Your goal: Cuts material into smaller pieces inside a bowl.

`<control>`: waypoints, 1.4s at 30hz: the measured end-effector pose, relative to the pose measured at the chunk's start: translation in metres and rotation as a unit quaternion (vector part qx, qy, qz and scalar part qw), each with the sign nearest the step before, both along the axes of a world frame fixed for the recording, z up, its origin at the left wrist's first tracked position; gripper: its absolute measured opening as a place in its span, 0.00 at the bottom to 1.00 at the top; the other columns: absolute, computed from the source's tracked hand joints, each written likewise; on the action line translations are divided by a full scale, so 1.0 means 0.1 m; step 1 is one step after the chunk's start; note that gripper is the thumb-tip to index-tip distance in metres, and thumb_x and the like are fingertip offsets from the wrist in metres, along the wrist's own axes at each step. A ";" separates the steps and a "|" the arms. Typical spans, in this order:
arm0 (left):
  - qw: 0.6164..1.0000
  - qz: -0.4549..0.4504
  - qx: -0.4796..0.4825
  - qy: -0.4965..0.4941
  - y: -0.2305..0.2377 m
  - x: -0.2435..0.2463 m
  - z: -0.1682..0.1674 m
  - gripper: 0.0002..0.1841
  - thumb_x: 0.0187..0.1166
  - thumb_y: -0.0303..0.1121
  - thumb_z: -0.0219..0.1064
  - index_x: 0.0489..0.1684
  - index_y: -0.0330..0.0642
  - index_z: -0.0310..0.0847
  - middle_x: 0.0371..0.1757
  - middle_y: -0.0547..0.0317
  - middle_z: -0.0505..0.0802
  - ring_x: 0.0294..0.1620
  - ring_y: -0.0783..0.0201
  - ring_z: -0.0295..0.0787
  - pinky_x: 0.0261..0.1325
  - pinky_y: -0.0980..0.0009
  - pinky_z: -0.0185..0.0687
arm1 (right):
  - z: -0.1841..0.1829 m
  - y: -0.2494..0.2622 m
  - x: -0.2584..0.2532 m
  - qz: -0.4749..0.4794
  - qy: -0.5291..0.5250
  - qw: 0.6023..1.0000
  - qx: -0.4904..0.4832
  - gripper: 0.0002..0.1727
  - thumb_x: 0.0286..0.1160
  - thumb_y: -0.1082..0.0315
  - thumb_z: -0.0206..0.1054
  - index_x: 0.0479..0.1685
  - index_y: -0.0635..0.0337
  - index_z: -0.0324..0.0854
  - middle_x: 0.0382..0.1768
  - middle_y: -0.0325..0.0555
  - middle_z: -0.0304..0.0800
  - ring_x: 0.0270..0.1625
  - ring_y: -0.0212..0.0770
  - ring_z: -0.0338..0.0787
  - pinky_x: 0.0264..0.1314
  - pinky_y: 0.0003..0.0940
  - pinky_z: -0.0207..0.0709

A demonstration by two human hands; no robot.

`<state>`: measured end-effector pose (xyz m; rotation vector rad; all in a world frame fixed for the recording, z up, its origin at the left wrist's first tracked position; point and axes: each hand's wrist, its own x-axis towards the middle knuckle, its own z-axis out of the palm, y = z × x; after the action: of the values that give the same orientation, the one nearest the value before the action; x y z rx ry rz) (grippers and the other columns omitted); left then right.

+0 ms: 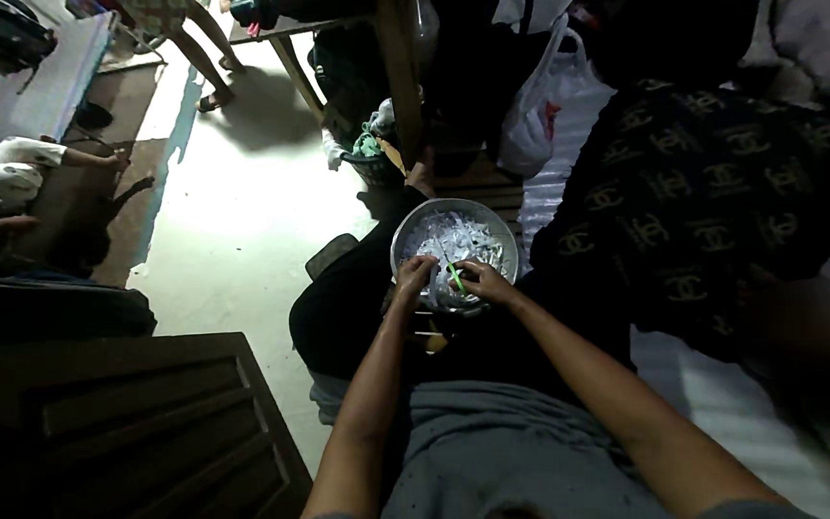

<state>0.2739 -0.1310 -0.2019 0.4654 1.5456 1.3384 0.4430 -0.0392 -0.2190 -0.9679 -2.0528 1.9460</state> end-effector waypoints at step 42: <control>1.000 0.016 -0.007 -0.010 -0.01 0.01 0.08 0.07 0.87 0.31 0.62 0.46 0.36 0.83 0.34 0.60 0.88 0.32 0.70 0.83 0.42 0.71 0.82 | -0.04 -0.02 0.01 -0.004 0.007 1.000 0.026 0.21 0.79 0.67 0.70 0.67 0.69 0.80 0.41 0.53 0.90 0.37 0.37 0.89 0.51 0.36 0.85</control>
<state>0.2750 -0.1323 -0.1939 0.4187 1.5510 1.3531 0.4444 -0.0414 -0.2229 -0.9470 -2.0768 1.8813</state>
